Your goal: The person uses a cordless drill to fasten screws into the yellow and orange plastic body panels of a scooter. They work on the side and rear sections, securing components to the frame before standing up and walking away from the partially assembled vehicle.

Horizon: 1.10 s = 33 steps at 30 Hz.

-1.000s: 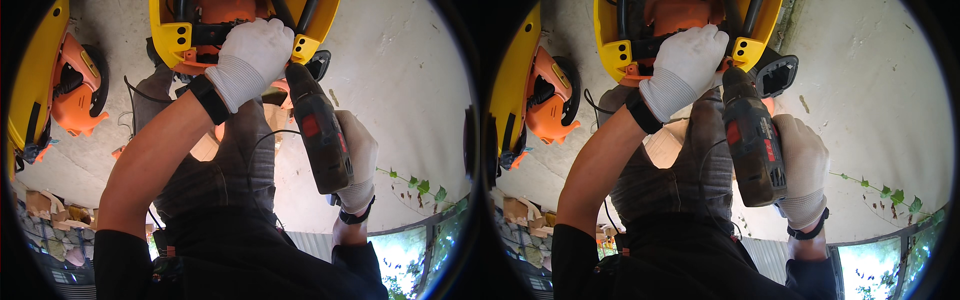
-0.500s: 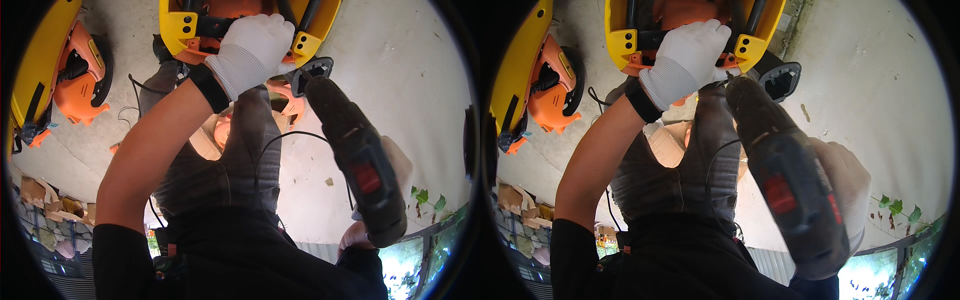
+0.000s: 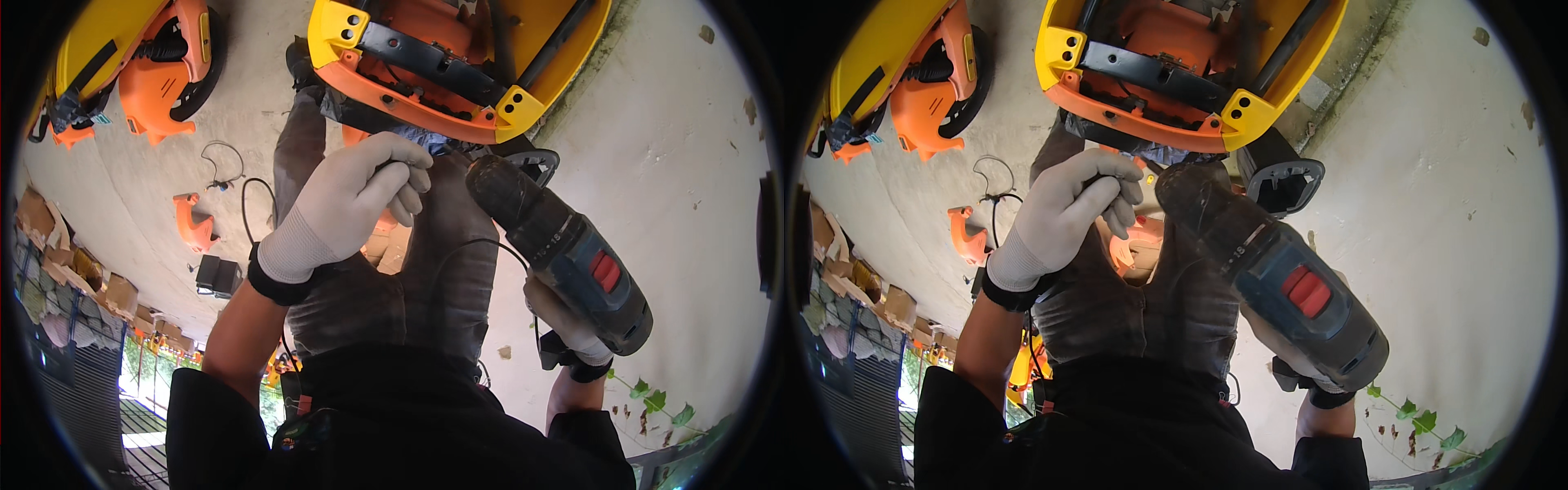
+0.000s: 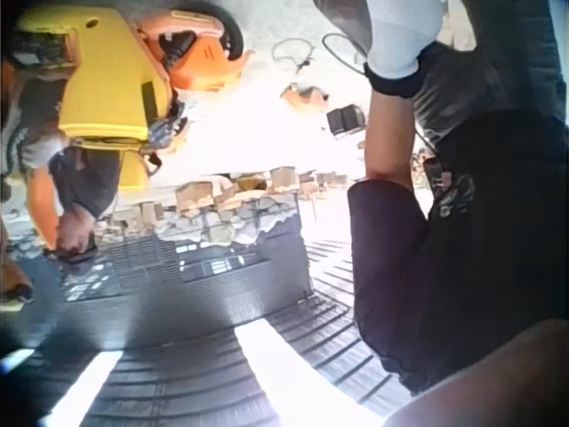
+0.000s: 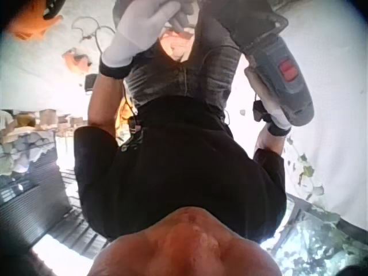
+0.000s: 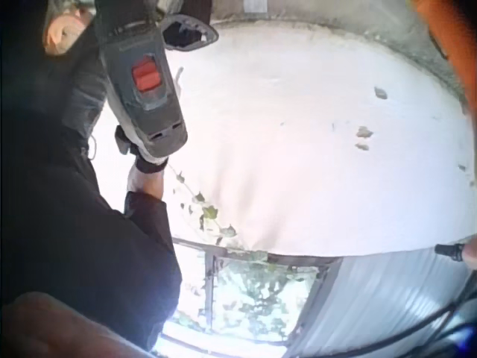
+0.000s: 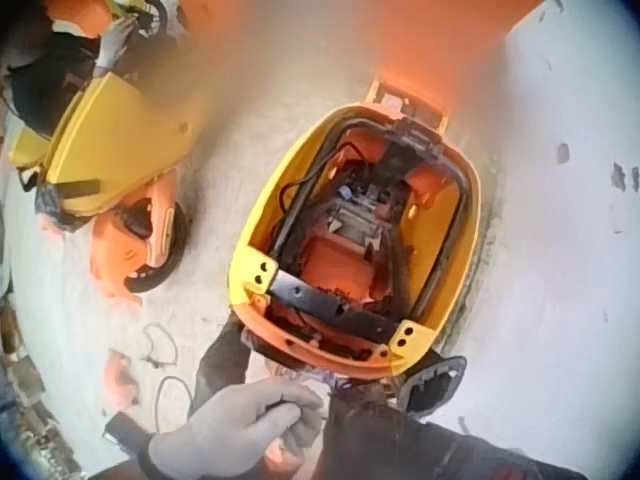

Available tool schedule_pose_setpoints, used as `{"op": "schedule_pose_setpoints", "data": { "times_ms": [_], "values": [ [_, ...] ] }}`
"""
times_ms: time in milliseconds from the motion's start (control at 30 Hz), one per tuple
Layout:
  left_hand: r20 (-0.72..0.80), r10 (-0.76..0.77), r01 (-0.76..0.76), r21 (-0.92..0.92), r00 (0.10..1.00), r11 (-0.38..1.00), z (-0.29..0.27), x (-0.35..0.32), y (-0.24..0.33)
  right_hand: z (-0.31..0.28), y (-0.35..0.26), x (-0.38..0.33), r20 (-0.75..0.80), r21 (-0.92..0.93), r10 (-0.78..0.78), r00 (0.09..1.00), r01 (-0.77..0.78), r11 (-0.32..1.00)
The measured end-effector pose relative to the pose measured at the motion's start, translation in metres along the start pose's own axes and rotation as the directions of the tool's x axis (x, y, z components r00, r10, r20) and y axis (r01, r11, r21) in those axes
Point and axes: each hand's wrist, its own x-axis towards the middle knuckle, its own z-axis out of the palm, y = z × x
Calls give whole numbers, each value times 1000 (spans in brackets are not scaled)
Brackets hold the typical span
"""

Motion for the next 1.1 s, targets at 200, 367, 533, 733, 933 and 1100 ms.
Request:
{"op": "schedule_pose_setpoints", "data": {
  "times_ms": [200,367,533,733,933,1100],
  "values": [
    [-87,-60,44,-176,994,983,-13,6,-7,7,-3,8,98,-91,-118,988,127,988],
    [-107,40,-60,-195,993,979,-31,8,-12,27,0,-7,82,-213,-46,996,63,975],
    [-136,124,-162,-326,983,931,-48,4,-14,35,-17,7,96,-111,-35,995,45,993],
    [-76,54,-81,-415,996,906,-63,0,-14,39,-23,12,117,-238,-131,984,156,959],
    [-100,71,-110,-464,992,879,-62,4,-29,41,-31,19,130,-212,-27,991,55,976],
    [-76,9,-49,-543,997,839,-54,6,-30,41,-38,24,120,-89,-22,993,33,995]
  ]
}}
